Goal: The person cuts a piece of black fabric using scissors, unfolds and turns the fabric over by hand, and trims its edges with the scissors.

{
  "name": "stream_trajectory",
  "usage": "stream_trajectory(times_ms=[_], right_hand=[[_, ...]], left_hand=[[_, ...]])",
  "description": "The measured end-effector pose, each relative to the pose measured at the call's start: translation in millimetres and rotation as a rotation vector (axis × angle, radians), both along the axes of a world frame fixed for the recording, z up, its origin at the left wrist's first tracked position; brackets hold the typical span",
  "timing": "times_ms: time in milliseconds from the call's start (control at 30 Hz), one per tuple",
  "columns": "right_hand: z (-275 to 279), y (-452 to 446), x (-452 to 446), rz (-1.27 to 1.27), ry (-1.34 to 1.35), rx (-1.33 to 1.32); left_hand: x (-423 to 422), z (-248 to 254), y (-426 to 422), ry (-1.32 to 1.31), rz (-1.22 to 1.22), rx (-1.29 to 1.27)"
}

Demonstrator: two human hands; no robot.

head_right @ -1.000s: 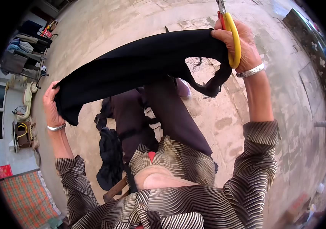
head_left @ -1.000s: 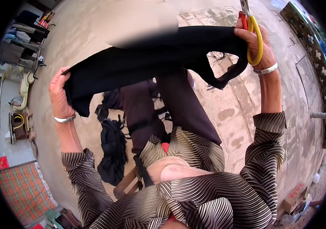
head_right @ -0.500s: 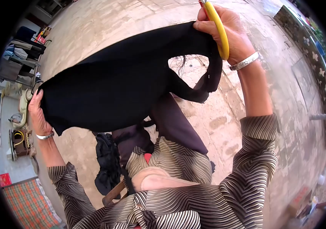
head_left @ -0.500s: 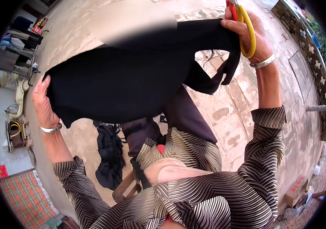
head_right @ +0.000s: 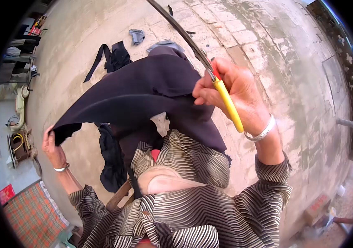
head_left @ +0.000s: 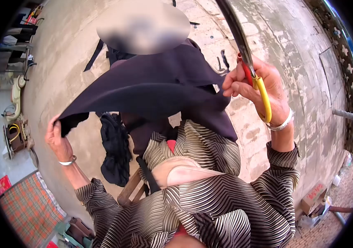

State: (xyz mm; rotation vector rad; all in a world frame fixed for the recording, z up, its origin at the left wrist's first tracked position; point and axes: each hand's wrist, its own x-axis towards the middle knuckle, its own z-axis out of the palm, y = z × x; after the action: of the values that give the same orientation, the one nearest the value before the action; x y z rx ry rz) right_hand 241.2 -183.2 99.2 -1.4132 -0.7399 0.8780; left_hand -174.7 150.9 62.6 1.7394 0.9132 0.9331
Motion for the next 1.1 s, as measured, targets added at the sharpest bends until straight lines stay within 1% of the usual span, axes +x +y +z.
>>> stream_trajectory(times_ms=[33,67,100,133,167,200,233,300,367,433,500,533,567,633,667,700,767,800,833,900,933,967,1033,1067,1100], right_hand=[[-8.1,-4.4,1.1,-0.025,0.039,-0.079],[-21.3,-9.9,7.9,-0.026,-0.048,-0.174],[-34.8,-14.7,15.5,-0.024,-0.047,-0.177],[-48.1,-18.3,23.8,-0.074,-0.084,-0.240],[-60.2,-20.2,32.4,-0.125,-0.118,-0.301],[-72.0,-21.4,39.9,-0.123,-0.119,-0.301],[-84.0,-21.2,47.9,-0.157,-0.107,-0.309],[-110.7,-16.7,60.7,-0.189,-0.091,-0.322],[-139.9,-9.9,73.4,-0.222,-0.121,-0.293],[-163.6,-6.2,78.8,-0.189,-0.140,-0.312],[-183.4,-1.2,75.2,-0.195,0.114,-0.286],[-195.5,0.5,72.2,-0.207,0.158,-0.316],[-205.7,2.7,71.6,-0.184,0.275,-0.361],[-206.9,6.9,59.2,-0.181,0.377,-0.476],[-206.2,10.3,49.7,-0.201,0.451,-0.464],[-206.9,14.4,46.7,-0.203,0.451,-0.470],[-210.4,18.7,43.7,-0.150,0.335,-0.521],[-212.2,20.6,42.2,-0.189,0.395,-0.487],[-214.1,19.8,42.2,-0.203,0.394,-0.494],[-220.4,16.7,44.0,-0.234,0.528,-0.242],[-223.3,14.8,49.5,-0.266,0.584,-0.187],[-225.1,9.4,52.9,-0.271,0.583,-0.190],[-211.1,9.9,58.7,-0.381,0.536,-0.056],[-200.7,7.9,59.5,-0.418,0.564,-0.021],[-194.4,5.0,66.3,-0.357,0.524,0.001]], left_hand=[[-4.4,-13.7,-8.2,0.059,0.024,0.018],[-9.9,-21.6,-16.4,0.132,0.021,-0.034],[-10.3,-25.9,-24.8,0.203,0.016,-0.084],[-13.0,-31.3,-27.7,0.201,0.018,-0.085],[-15.1,-35.2,-29.6,0.277,0.008,-0.095],[-17.6,-39.8,-30.5,0.351,-0.003,-0.105],[-19.8,-44.8,-28.3,0.349,0.000,-0.106],[-22.3,-53.2,-20.8,0.548,-0.179,-0.142],[-14.7,-57.6,-17.7,0.594,-0.204,-0.165],[-9.4,-63.4,-13.0,0.710,-0.319,-0.134],[1.5,-66.3,-6.6,0.717,-0.324,-0.207],[10.7,-65.9,-3.5,0.654,-0.282,-0.280],[20.3,-66.9,1.1,0.588,-0.238,-0.348],[39.7,-73.2,11.1,0.548,-0.236,-0.313],[52.0,-77.4,14.9,0.502,-0.223,-0.277],[63.1,-81.7,17.1,0.455,-0.210,-0.240],[87.6,-90.9,16.6,0.421,-0.207,-0.260],[97.7,-95.2,16.2,0.387,-0.206,-0.274],[102.0,-101.8,17.3,0.385,-0.221,-0.281],[106.8,-114.0,17.7,0.347,-0.252,-0.295],[108.2,-115.5,16.5,0.323,-0.245,-0.320],[107.8,-115.4,16.4,0.322,-0.250,-0.324],[106.3,-110.6,17.3,0.386,-0.259,-0.359],[106.0,-108.3,15.7,0.386,-0.257,-0.358],[107.2,-104.9,12.7,0.379,-0.280,-0.341]])
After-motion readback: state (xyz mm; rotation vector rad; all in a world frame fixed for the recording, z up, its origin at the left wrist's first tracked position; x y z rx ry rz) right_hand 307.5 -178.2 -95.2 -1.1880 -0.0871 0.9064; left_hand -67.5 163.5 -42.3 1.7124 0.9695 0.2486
